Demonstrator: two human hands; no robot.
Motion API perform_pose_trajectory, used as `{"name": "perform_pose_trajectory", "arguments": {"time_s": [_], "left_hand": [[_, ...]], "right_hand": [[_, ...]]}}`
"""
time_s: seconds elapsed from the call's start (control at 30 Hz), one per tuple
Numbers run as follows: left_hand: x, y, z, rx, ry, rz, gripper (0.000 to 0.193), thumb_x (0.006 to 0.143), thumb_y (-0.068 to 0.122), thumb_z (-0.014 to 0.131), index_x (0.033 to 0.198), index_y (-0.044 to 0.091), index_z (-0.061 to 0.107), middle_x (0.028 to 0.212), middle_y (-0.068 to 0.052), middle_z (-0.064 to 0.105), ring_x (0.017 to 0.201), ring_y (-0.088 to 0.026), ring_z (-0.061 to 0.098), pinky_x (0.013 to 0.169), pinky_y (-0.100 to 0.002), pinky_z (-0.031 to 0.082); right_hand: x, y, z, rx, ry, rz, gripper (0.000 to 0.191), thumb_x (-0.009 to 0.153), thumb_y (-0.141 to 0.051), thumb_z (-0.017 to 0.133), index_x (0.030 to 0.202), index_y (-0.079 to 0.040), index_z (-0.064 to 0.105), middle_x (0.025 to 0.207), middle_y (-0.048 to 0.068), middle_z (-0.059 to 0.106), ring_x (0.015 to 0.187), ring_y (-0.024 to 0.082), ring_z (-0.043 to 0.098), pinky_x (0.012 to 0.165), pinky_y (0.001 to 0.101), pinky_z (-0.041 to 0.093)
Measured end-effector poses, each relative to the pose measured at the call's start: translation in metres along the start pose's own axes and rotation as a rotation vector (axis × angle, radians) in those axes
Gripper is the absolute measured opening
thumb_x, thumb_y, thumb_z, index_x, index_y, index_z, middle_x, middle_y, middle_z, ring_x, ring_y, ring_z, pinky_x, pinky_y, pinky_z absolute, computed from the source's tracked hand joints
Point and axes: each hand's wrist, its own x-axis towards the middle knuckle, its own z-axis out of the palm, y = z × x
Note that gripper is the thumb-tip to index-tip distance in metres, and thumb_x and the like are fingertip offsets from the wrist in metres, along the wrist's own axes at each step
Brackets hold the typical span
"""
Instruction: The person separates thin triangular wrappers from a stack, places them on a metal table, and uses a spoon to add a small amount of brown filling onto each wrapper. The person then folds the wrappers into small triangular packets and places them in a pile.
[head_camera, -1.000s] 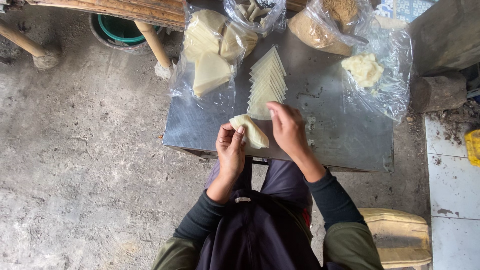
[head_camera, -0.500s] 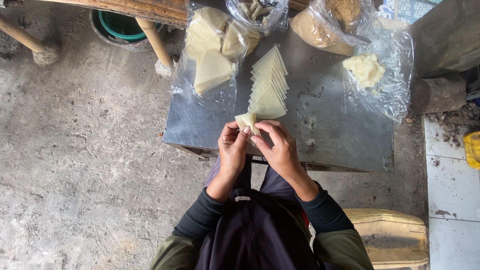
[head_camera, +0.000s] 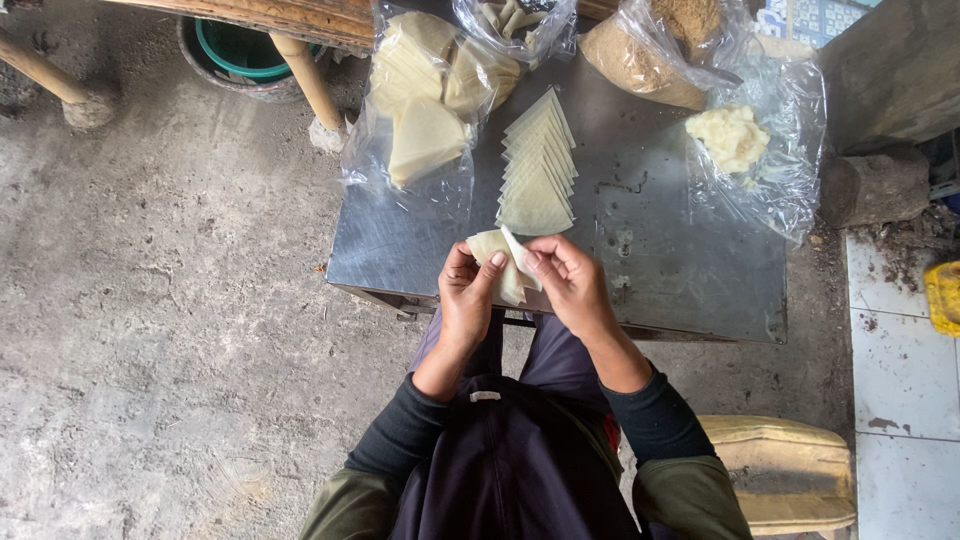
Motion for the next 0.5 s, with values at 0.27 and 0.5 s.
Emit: {"name": "perform_pose_trajectory", "arguments": {"time_s": [0.27,0.5], "left_hand": [[-0.001,-0.007,-0.008,-0.050,0.119,-0.040,0.009,0.109,0.013,0.065,0.112,0.005,0.062,0.092,-0.001,0.066,0.069,-0.004,0.052,0.057,-0.019,0.040],[-0.002,-0.004,-0.006,-0.209,0.091,-0.018,0.011,0.110,0.018,0.055,0.112,0.007,0.059,0.101,0.001,0.065,0.089,-0.005,0.062,0.079,-0.022,0.054]], "right_hand": [[0.030,0.001,-0.038,-0.049,0.244,-0.242,0.008,0.107,-0.005,0.060,0.113,-0.002,0.064,0.098,0.007,0.071,0.086,0.012,0.067,0.074,0.0247,0.058],[0.048,0.004,-0.034,-0.802,0.278,-0.637,0.018,0.094,0.003,0.065,0.109,-0.006,0.069,0.099,0.010,0.074,0.098,0.026,0.069,0.094,0.0451,0.051]]}}
